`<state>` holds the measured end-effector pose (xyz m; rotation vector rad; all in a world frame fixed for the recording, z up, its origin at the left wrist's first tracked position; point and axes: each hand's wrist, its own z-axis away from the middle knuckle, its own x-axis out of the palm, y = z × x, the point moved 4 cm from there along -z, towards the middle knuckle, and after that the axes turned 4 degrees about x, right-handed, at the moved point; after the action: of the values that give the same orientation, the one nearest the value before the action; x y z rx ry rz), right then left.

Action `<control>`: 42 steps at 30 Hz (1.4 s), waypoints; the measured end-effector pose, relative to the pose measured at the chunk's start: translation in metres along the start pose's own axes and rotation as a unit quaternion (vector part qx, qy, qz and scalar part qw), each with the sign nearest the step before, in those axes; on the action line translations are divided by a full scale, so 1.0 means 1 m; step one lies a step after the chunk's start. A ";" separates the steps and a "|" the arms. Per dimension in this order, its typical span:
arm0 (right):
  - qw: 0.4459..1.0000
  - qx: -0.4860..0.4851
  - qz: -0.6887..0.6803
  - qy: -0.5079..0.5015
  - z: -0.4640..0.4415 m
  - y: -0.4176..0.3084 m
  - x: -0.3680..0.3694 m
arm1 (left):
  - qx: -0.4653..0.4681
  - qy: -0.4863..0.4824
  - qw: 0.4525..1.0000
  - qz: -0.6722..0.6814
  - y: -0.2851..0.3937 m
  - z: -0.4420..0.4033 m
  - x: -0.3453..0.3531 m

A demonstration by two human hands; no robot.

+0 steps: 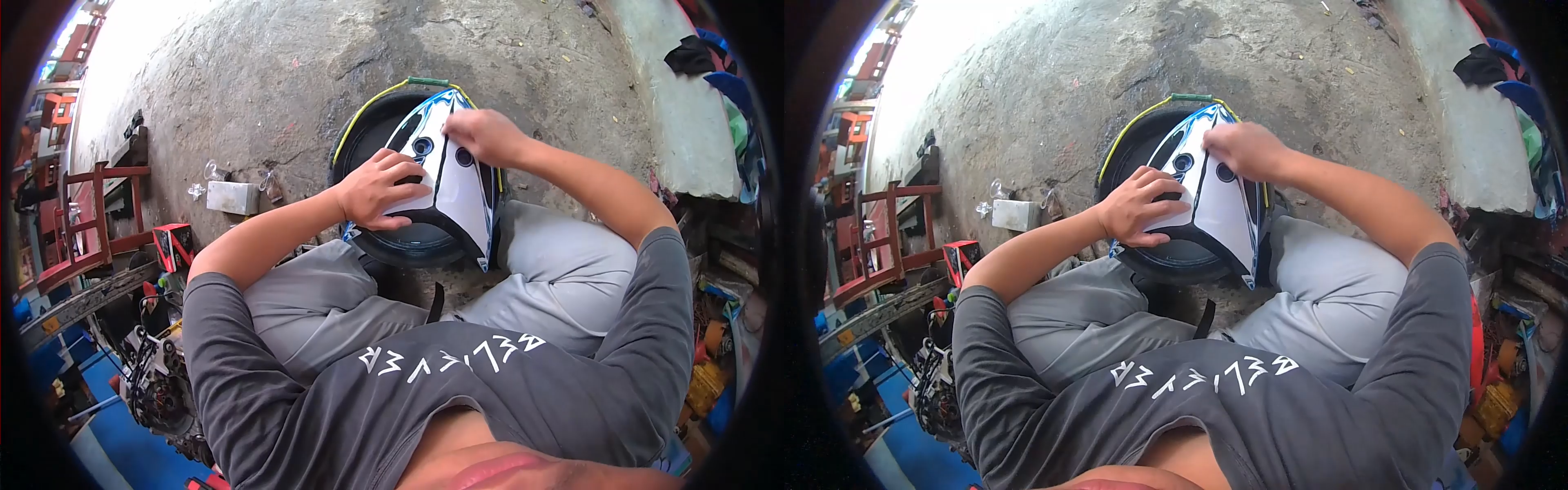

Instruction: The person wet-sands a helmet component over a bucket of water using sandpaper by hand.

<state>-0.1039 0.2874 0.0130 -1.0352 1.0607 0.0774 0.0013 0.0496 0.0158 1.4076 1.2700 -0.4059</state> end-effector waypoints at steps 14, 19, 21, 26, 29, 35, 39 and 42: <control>0.997 -0.055 0.035 0.040 0.004 -0.004 -0.001 | 0.006 0.011 1.000 -0.009 0.002 0.001 -0.001; 0.988 -0.148 0.031 -0.038 0.010 -0.041 0.015 | 0.009 0.013 1.000 -0.004 -0.001 0.003 0.001; 0.990 -0.133 0.051 -0.010 0.005 -0.031 0.014 | 0.010 0.014 1.000 -0.005 0.000 0.004 0.003; 0.996 0.000 0.043 0.074 -0.011 0.007 -0.005 | 0.006 0.008 1.000 -0.007 0.001 0.002 0.001; 0.996 -0.084 0.018 0.000 0.003 -0.023 0.017 | 0.008 0.012 1.000 -0.004 0.000 0.001 0.001; 0.992 -0.068 0.043 0.099 -0.007 0.003 0.003 | 0.010 0.012 1.000 -0.008 0.000 0.003 0.002; 0.997 0.008 0.051 0.051 -0.003 0.000 0.000 | 0.007 0.009 1.000 -0.006 0.000 0.001 0.001; 0.988 -0.147 0.037 0.018 0.014 -0.037 0.025 | 0.011 0.012 1.000 -0.003 -0.001 0.002 0.001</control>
<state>-0.0620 0.2669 0.0202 -1.2660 1.1421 0.2835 0.0019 0.0487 0.0139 1.4316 1.2921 -0.4094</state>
